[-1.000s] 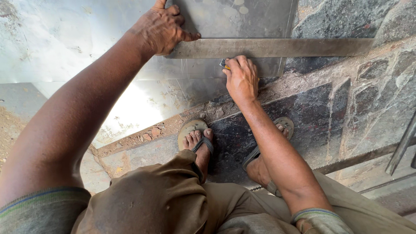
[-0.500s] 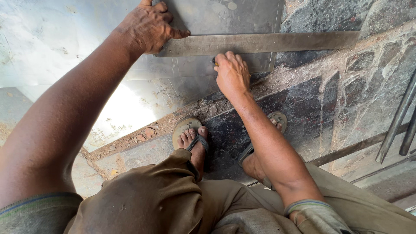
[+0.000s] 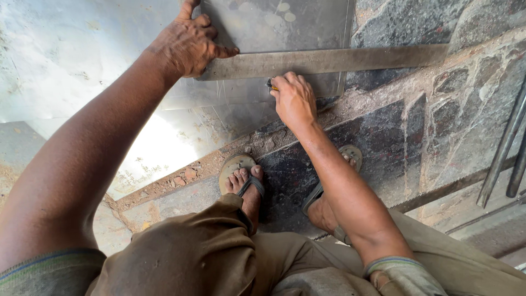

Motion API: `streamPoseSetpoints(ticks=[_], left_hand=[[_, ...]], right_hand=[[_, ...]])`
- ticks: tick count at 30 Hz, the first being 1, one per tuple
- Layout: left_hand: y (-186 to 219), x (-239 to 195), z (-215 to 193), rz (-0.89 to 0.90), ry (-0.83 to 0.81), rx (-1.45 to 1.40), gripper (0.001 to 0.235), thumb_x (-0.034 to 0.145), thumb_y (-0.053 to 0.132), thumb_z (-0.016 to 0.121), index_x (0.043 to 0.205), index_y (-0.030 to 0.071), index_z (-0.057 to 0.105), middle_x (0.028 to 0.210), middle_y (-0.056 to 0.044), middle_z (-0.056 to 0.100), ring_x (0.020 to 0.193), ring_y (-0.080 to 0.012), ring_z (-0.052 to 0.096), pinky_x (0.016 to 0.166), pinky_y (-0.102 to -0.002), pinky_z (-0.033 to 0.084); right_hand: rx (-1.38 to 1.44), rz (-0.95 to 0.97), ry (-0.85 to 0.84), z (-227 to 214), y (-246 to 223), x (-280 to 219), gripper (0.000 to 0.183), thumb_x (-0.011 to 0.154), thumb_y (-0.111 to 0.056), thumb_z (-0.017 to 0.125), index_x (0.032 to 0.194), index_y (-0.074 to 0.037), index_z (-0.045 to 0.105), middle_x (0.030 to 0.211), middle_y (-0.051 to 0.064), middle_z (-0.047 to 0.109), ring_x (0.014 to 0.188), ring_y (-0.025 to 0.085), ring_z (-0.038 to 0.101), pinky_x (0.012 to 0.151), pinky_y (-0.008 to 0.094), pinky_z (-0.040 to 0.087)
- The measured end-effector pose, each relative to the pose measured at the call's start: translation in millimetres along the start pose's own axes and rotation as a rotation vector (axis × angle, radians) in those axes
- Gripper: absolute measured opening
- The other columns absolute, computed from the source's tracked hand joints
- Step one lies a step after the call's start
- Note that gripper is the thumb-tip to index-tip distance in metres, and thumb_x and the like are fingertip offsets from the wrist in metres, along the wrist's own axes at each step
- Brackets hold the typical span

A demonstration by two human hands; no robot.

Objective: The person uses a try square and a scribe to mark straight lines on a large metal sheet placed on a stone floor. They repeatedly reposition the square and draw lines across the sheet, then switch to a hand saw to continue marking along the saw's edge. The person remains kneeling throughout the task.

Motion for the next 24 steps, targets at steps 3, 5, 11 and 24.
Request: streamPoseSetpoints(ticks=[3,5,11,24], left_hand=[[-3,-1,1,-0.009,-0.021,-0.034,0.066,0.090,0.041,0.068,0.146,0.066,0.044,0.134,0.012,0.069,0.126,-0.0125,0.058,0.125,-0.055,0.009],[-3,1,0,-0.012,-0.015,-0.052,0.063,0.096,0.036,0.065,0.146,0.067,0.043,0.136,0.012,0.067,0.127,-0.0141,0.058,0.124,-0.055,0.010],[-7,4,-3,0.030,-0.040,-0.082,0.066,0.092,0.035,0.064,0.150,0.055,0.040,0.140,0.006,0.062,0.129,-0.0194,0.054,0.120,-0.055,0.008],[-126,74,-7,-0.178,0.357,-0.326,0.029,0.092,0.017,0.071,0.115,0.032,0.078,0.119,0.006,0.067,0.122,-0.0182,0.059,0.094,-0.045,0.049]], right_hand=[[0.064,0.101,-0.330,-5,5,-5,0.022,0.093,-0.019,0.075,0.111,-0.008,0.074,0.112,0.012,0.069,0.100,0.024,0.065,0.091,0.045,0.052],[0.216,0.169,-0.540,-20,18,-13,0.026,0.091,-0.025,0.077,0.112,-0.011,0.075,0.116,0.009,0.070,0.104,0.021,0.063,0.096,0.047,0.048],[-0.326,-0.100,0.055,-96,71,28,0.059,0.077,-0.028,0.088,0.124,-0.003,0.063,0.121,0.017,0.063,0.113,0.034,0.058,0.096,0.047,0.048],[-0.287,-0.175,0.298,-129,134,153,0.042,0.087,-0.028,0.092,0.115,-0.007,0.069,0.121,0.013,0.070,0.116,0.037,0.059,0.095,0.049,0.049]])
Point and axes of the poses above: each hand's wrist, its own x-axis towards the middle knuckle, its own z-axis out of the palm, y = z × x, the point moved 4 cm from there along x, towards the middle knuckle
